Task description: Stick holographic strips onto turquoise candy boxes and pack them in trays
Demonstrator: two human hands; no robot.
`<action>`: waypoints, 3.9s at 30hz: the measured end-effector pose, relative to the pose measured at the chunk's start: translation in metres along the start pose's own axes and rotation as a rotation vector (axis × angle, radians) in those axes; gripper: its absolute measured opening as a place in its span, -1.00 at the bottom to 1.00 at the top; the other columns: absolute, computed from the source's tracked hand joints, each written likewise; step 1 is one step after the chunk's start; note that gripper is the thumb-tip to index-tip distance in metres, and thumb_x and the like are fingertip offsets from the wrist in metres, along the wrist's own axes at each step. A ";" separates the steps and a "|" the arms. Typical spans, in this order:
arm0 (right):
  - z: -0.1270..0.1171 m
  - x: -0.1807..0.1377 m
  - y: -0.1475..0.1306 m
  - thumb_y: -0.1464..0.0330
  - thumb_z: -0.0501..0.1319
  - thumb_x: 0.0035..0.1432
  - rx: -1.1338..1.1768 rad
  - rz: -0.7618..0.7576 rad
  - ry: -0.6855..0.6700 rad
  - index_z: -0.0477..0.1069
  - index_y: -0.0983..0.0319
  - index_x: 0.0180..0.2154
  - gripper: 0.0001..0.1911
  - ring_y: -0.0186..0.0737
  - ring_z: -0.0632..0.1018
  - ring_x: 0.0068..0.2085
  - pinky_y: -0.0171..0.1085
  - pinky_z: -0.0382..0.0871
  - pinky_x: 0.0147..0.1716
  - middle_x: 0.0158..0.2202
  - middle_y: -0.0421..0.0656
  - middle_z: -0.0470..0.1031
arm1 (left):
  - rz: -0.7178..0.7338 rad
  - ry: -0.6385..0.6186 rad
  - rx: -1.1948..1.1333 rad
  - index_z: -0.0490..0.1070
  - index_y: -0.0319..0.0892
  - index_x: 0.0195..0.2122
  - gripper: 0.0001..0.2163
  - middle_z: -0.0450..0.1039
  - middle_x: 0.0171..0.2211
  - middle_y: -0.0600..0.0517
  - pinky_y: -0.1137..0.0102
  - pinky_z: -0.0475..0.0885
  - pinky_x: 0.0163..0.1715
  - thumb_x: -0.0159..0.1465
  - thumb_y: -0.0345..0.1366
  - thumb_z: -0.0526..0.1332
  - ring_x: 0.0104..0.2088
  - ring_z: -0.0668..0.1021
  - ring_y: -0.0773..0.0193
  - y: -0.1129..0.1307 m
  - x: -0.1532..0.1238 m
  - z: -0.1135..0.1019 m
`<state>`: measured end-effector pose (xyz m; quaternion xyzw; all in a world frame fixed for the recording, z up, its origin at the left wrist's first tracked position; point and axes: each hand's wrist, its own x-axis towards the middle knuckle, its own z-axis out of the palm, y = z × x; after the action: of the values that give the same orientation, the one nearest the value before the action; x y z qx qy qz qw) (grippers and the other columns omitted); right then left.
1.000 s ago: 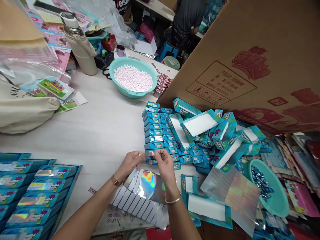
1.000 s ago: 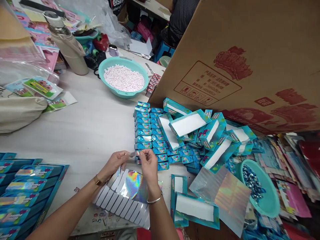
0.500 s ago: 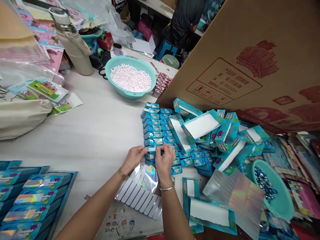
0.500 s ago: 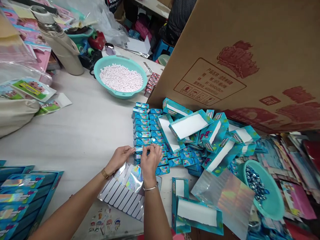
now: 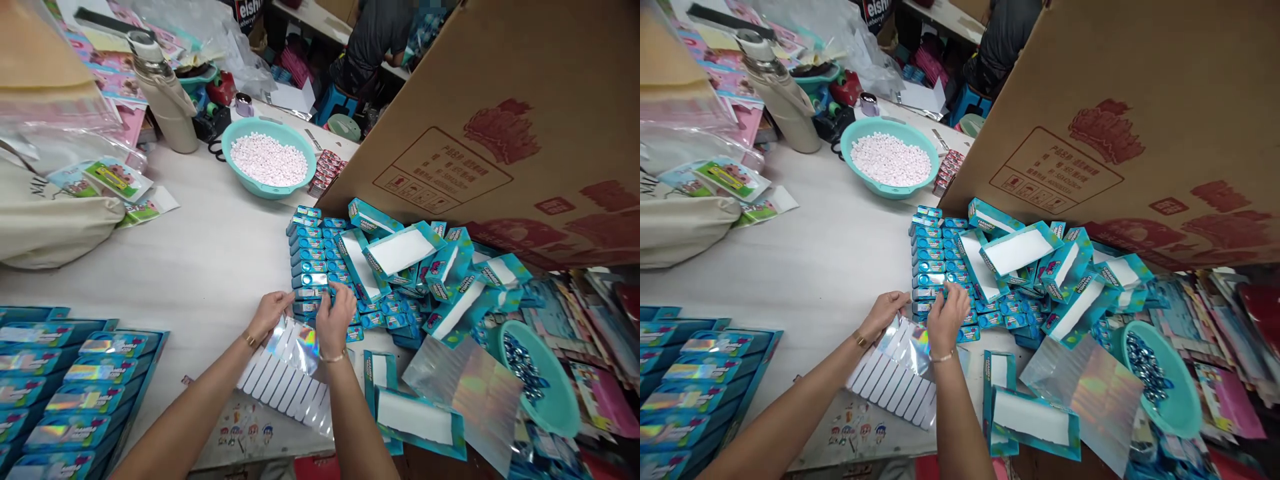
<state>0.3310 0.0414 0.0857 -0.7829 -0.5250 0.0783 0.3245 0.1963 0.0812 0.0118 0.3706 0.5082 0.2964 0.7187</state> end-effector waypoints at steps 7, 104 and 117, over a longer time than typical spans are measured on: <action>-0.019 -0.071 -0.036 0.32 0.21 0.20 0.256 -0.034 -0.538 0.20 0.14 0.13 -0.53 -0.14 0.48 -0.13 -0.15 0.29 -0.07 -0.19 -0.17 0.49 | 0.146 0.154 -0.058 0.48 -0.21 -0.33 -0.64 0.39 -0.55 0.12 0.47 0.32 -0.38 0.20 0.04 0.22 -0.46 0.45 0.33 0.028 -0.068 -0.011; 0.005 0.036 -0.004 0.40 0.01 0.26 0.036 -0.013 0.068 0.34 0.24 -0.07 -0.76 -0.01 0.37 0.02 -0.04 0.18 0.00 -0.06 0.02 0.40 | 0.119 0.018 0.002 0.44 -0.22 -0.41 -0.59 0.40 -0.59 0.10 0.50 0.18 -0.59 0.12 0.10 0.26 -0.61 0.35 0.40 0.028 0.007 0.002; -0.021 -0.060 -0.035 0.39 0.15 0.25 0.286 -0.171 -0.366 0.29 0.19 0.02 -0.71 -0.20 0.44 -0.23 -0.16 0.24 -0.08 -0.29 -0.19 0.42 | 0.010 0.052 -0.157 0.49 -0.27 -0.31 -0.56 0.45 -0.49 0.04 0.45 0.33 -0.47 0.15 0.09 0.24 -0.50 0.45 0.31 0.039 -0.107 0.002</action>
<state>0.2877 -0.0112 0.1102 -0.6543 -0.6231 0.2646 0.3371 0.1630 0.0164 0.0996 0.3079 0.5002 0.3484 0.7305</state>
